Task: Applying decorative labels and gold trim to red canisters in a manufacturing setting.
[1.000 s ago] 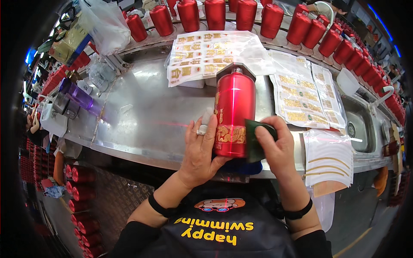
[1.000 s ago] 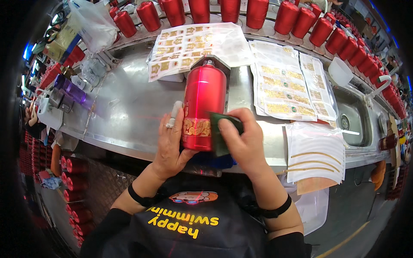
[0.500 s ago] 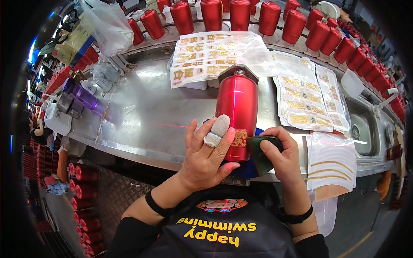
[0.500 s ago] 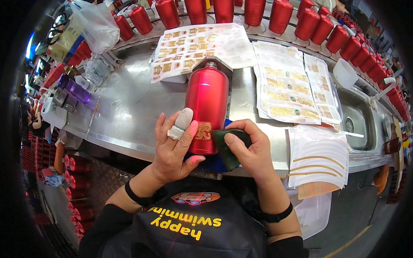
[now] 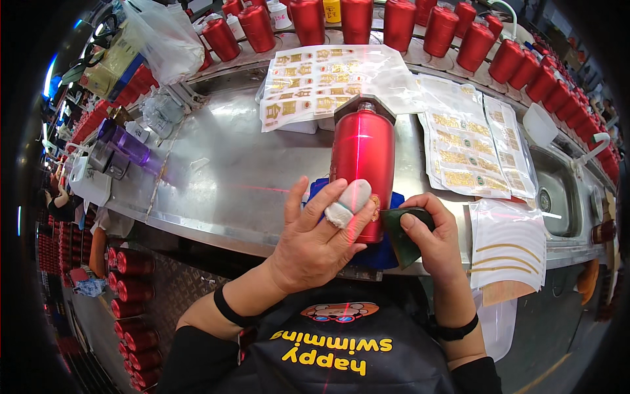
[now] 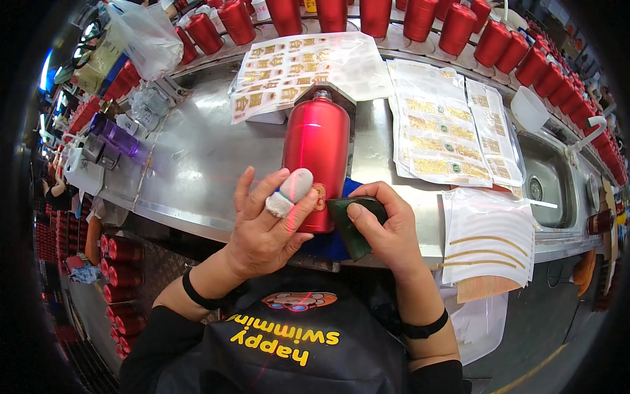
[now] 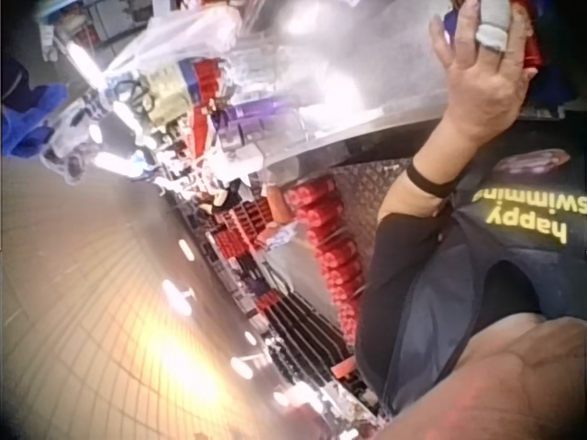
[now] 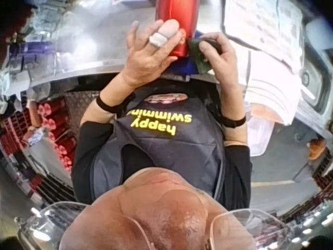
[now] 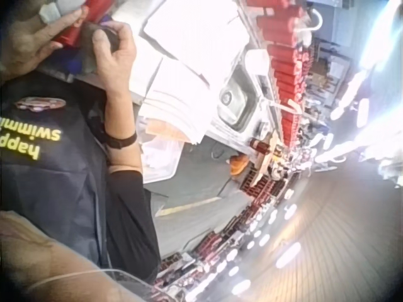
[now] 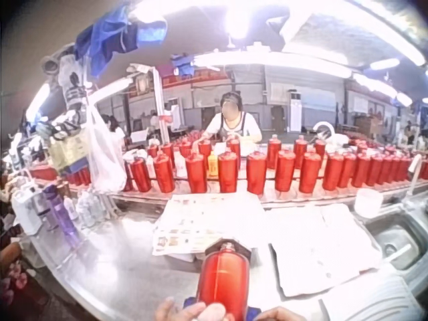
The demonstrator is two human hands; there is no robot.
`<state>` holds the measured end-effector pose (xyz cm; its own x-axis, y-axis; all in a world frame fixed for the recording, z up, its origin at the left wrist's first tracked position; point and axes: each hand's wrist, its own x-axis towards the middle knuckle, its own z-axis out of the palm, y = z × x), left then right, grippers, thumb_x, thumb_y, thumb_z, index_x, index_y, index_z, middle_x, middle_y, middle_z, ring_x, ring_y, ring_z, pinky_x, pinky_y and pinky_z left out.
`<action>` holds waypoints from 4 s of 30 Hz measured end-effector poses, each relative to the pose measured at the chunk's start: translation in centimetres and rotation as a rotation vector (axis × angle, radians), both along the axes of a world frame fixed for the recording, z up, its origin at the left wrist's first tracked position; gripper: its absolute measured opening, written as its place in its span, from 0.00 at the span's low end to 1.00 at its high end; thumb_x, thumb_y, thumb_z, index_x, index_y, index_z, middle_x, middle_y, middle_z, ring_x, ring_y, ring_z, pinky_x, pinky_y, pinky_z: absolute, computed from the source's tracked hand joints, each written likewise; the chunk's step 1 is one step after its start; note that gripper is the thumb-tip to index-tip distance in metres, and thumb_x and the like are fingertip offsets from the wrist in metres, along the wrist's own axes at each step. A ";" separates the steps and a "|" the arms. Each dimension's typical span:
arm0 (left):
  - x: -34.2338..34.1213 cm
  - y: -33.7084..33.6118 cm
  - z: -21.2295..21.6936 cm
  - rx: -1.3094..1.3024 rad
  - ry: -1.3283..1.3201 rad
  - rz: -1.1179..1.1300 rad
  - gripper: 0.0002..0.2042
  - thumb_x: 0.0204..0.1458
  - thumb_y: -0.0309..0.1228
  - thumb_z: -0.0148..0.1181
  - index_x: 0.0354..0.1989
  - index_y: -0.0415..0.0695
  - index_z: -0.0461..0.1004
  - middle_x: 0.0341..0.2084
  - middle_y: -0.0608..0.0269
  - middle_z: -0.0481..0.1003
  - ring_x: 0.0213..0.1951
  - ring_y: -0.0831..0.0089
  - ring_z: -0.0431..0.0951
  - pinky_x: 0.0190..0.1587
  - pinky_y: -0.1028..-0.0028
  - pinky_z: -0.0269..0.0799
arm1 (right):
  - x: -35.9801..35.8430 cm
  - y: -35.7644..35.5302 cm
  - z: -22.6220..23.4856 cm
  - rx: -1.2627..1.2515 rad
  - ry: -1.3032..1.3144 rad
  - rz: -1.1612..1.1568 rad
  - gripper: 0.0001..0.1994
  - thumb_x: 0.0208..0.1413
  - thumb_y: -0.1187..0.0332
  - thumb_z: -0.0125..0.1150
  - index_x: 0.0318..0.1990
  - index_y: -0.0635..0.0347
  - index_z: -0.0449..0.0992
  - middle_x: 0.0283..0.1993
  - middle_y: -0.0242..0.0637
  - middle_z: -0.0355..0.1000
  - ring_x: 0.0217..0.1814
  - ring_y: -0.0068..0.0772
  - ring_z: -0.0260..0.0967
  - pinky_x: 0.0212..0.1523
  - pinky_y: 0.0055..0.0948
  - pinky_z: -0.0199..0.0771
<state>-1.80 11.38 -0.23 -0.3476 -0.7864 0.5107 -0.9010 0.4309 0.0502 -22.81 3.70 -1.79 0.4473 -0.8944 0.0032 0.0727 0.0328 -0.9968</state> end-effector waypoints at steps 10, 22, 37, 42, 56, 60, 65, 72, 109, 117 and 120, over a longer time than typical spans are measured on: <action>0.7 -0.3 -2.0 -0.050 0.298 -0.099 0.26 0.48 0.37 0.63 0.58 0.44 0.70 0.56 0.56 0.70 0.64 0.57 0.60 0.68 0.49 0.42 | -0.2 0.1 1.1 -0.293 0.163 -0.186 0.11 0.61 0.70 0.57 0.48 0.65 0.70 0.37 0.34 0.73 0.37 0.23 0.69 0.40 0.21 0.69; 1.9 -1.1 -3.2 -0.004 0.356 0.072 0.44 0.37 0.48 0.70 0.66 0.45 0.60 0.57 0.53 0.68 0.63 0.53 0.59 0.67 0.43 0.37 | 1.0 1.4 0.5 -0.965 0.548 0.011 0.26 0.52 0.87 0.48 0.60 0.65 0.67 0.61 0.55 0.63 0.62 0.51 0.63 0.62 0.37 0.62; 2.3 -1.8 -3.5 0.281 0.911 -0.237 0.33 0.58 0.43 0.54 0.68 0.40 0.54 0.69 0.45 0.50 0.70 0.52 0.49 0.69 0.60 0.39 | 0.9 2.0 -0.6 -1.034 0.546 0.020 0.33 0.39 0.88 0.54 0.57 0.57 0.73 0.58 0.57 0.65 0.55 0.55 0.66 0.56 0.42 0.67; 1.2 -1.7 -3.0 0.205 0.807 -0.118 0.32 0.59 0.41 0.53 0.68 0.40 0.53 0.68 0.45 0.51 0.69 0.53 0.52 0.68 0.61 0.42 | 1.0 2.0 -0.6 -1.019 0.530 0.009 0.32 0.39 0.88 0.54 0.57 0.57 0.74 0.58 0.58 0.65 0.55 0.55 0.66 0.56 0.42 0.67; 3.2 -0.7 -3.3 0.146 0.457 -0.034 0.43 0.46 0.47 0.64 0.68 0.42 0.52 0.66 0.48 0.56 0.66 0.49 0.55 0.68 0.50 0.37 | 0.6 2.2 -0.3 -1.021 0.558 0.057 0.30 0.43 0.80 0.64 0.59 0.58 0.70 0.60 0.60 0.62 0.55 0.57 0.65 0.55 0.44 0.67; 2.8 -0.7 -2.2 0.101 0.361 -0.049 0.45 0.45 0.50 0.65 0.68 0.42 0.52 0.64 0.49 0.59 0.65 0.50 0.56 0.67 0.48 0.39 | 0.5 2.3 -0.8 -0.994 0.556 0.070 0.34 0.42 0.77 0.68 0.61 0.58 0.68 0.62 0.59 0.61 0.56 0.56 0.65 0.55 0.44 0.68; 2.1 -1.7 -4.6 0.294 1.237 -0.160 0.34 0.60 0.46 0.52 0.68 0.38 0.50 0.64 0.45 0.57 0.65 0.53 0.58 0.67 0.59 0.49 | 1.0 2.2 -0.9 -0.985 0.570 0.068 0.32 0.41 0.81 0.66 0.60 0.61 0.69 0.61 0.58 0.63 0.55 0.54 0.66 0.55 0.43 0.68; 0.9 -1.5 -5.2 0.336 1.541 -0.013 0.29 0.64 0.44 0.45 0.67 0.36 0.53 0.60 0.47 0.65 0.65 0.54 0.59 0.67 0.60 0.49 | 1.0 2.2 -1.0 -0.971 0.558 0.061 0.30 0.43 0.83 0.63 0.58 0.62 0.70 0.60 0.58 0.63 0.55 0.54 0.67 0.54 0.43 0.69; 0.0 0.1 -1.8 0.086 0.485 0.136 0.46 0.38 0.39 0.70 0.68 0.42 0.53 0.60 0.44 0.64 0.65 0.44 0.55 0.66 0.43 0.40 | -0.5 1.7 -0.5 -0.730 0.478 -0.054 0.23 0.51 0.83 0.57 0.58 0.67 0.68 0.53 0.54 0.70 0.48 0.42 0.73 0.49 0.34 0.73; 1.6 -0.1 -5.1 0.185 0.509 0.069 0.48 0.47 0.52 0.63 0.69 0.34 0.47 0.64 0.43 0.58 0.66 0.42 0.52 0.67 0.45 0.36 | 2.8 -0.5 -0.3 -0.221 0.185 -0.230 0.08 0.59 0.69 0.60 0.40 0.63 0.71 0.29 0.29 0.70 0.32 0.17 0.64 0.34 0.20 0.66; 1.3 -0.3 -4.7 0.210 0.460 0.073 0.48 0.50 0.56 0.58 0.69 0.33 0.46 0.65 0.43 0.56 0.67 0.42 0.52 0.67 0.45 0.36 | 1.2 -0.8 -2.9 -0.055 0.026 -0.363 0.08 0.60 0.68 0.59 0.41 0.63 0.71 0.30 0.27 0.70 0.32 0.16 0.64 0.35 0.18 0.66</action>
<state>-0.51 11.08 -4.98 -0.0644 -0.9025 0.4259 -0.7925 0.3056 0.5277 -21.60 2.87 -4.70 0.1009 -0.9937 0.0482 0.0445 -0.0438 -0.9980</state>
